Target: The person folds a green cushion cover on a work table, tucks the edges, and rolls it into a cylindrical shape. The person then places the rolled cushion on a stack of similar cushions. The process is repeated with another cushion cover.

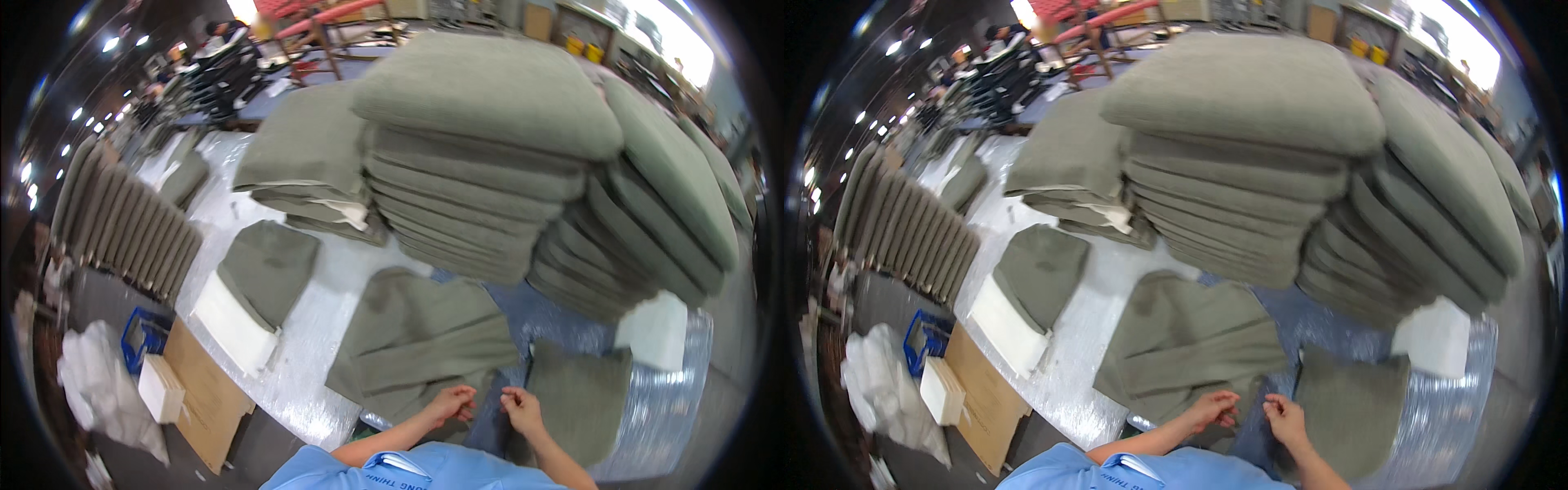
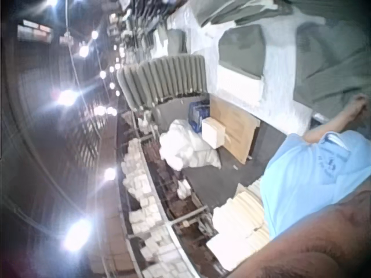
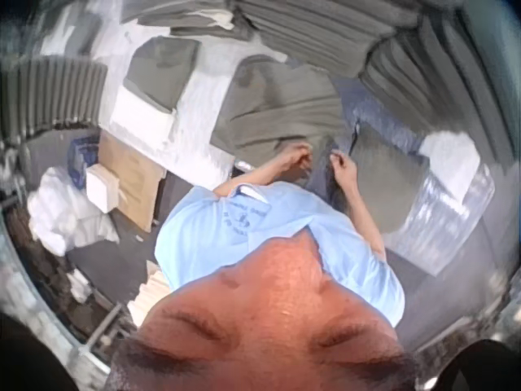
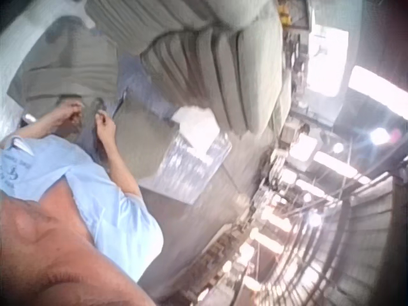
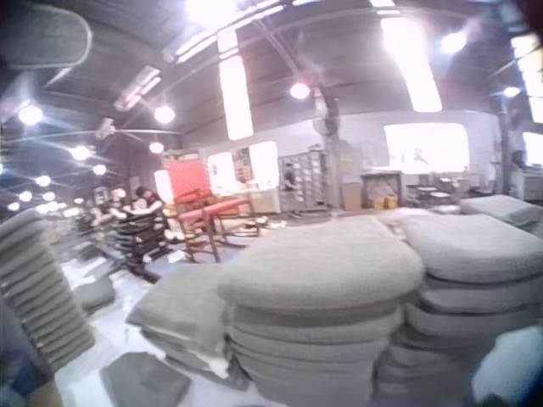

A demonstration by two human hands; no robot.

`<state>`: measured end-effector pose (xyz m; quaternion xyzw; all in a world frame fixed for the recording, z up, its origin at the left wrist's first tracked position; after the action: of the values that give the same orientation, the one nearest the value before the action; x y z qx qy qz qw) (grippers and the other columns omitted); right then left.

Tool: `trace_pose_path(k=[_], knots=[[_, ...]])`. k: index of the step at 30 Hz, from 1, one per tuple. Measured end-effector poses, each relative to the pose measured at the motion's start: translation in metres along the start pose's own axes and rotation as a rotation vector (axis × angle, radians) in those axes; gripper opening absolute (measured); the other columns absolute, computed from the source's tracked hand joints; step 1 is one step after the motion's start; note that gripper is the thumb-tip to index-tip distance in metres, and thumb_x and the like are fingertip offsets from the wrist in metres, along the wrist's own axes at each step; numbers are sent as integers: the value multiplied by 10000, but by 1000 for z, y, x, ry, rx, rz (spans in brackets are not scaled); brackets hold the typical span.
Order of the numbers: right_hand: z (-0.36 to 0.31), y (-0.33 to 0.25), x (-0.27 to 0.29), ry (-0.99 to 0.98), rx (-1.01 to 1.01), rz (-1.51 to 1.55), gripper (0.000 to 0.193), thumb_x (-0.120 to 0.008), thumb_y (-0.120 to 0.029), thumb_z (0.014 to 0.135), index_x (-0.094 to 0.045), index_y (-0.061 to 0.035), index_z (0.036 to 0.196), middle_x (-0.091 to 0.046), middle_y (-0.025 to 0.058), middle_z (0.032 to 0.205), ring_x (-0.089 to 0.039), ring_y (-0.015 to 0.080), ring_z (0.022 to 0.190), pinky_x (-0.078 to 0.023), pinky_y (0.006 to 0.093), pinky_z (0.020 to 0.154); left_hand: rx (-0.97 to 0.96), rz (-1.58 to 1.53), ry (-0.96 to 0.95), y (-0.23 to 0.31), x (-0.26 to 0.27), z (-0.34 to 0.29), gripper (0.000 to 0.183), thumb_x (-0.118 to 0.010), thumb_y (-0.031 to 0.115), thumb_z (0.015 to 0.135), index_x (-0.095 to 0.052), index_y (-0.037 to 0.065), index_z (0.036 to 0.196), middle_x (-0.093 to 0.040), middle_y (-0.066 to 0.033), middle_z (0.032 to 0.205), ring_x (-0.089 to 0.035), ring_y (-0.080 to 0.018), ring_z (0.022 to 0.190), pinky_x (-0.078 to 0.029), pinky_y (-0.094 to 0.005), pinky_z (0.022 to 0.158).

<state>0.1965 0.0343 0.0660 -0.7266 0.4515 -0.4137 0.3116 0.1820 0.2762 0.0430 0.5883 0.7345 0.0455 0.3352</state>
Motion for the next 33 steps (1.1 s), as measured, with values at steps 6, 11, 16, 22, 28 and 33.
trace_pose_path(k=[6, 11, 16, 22, 28, 33], knots=[[-77, 48, 109, 176, 19, -271, 283, -761, -232, 977, -764, -50, 1194, -781, 153, 973, -746, 230, 873, -585, 366, 819, 111, 560, -121, -91, -34, -2, 529, -696, 395, 1050, -586, 135, 1498, -722, -68, 1191, -695, -161, 912, -582, -331, 759], [-148, 173, 263, 760, -153, -133, 270, -750, -199, 990, -758, -23, 1195, -788, 114, 1035, -731, 205, 911, -580, 340, 836, 249, 540, -57, -113, -68, 9, 656, -689, 445, 1050, -482, 116, 1577, -670, -79, 1329, -686, -180, 1019, -560, -339, 884], [-181, 263, 360, 932, -398, -182, 391, -719, -291, 998, -729, -2, 1262, -776, 97, 1078, -717, 201, 936, -570, 359, 846, 273, 518, -29, -142, -133, 44, 818, -746, 479, 1006, -387, 59, 1609, -583, -152, 1460, -647, -282, 1203, -552, -454, 966], [-142, 282, 341, 541, -591, 302, 599, -586, -483, 1081, -588, -73, 1518, -676, 118, 1399, -632, 232, 1225, -546, 442, 901, 38, 449, 227, -168, -179, 60, 927, -877, 447, 890, -422, -45, 1531, -587, -233, 1471, -613, -350, 1320, -525, -519, 1049], [-177, 235, 373, 428, -150, 350, 604, -501, -481, 1131, -542, -68, 1569, -694, 56, 1184, -641, 161, 963, -524, 340, 725, -147, 593, 430, -104, -184, -7, 1043, -782, 591, 923, -302, 56, 1679, -542, -186, 1581, -575, -373, 1396, -504, -458, 1071], [-225, 114, 393, 381, 123, 423, 582, -512, -465, 1136, -560, -64, 1554, -586, -40, 848, -516, 56, 650, -448, 232, 581, -232, 423, 191, -7, -196, -71, 702, -648, 556, 1005, -538, 157, 1571, -657, -97, 1450, -688, -251, 1213, -578, -462, 791]])
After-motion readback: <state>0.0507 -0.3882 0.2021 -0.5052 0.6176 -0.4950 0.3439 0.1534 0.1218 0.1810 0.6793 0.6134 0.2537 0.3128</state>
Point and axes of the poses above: each hand's wrist, its own z-axis towards the middle knuckle, its own x-axis out of the back of the hand, y = z × x, the point moved 2 cm from there along z, towards the middle knuckle
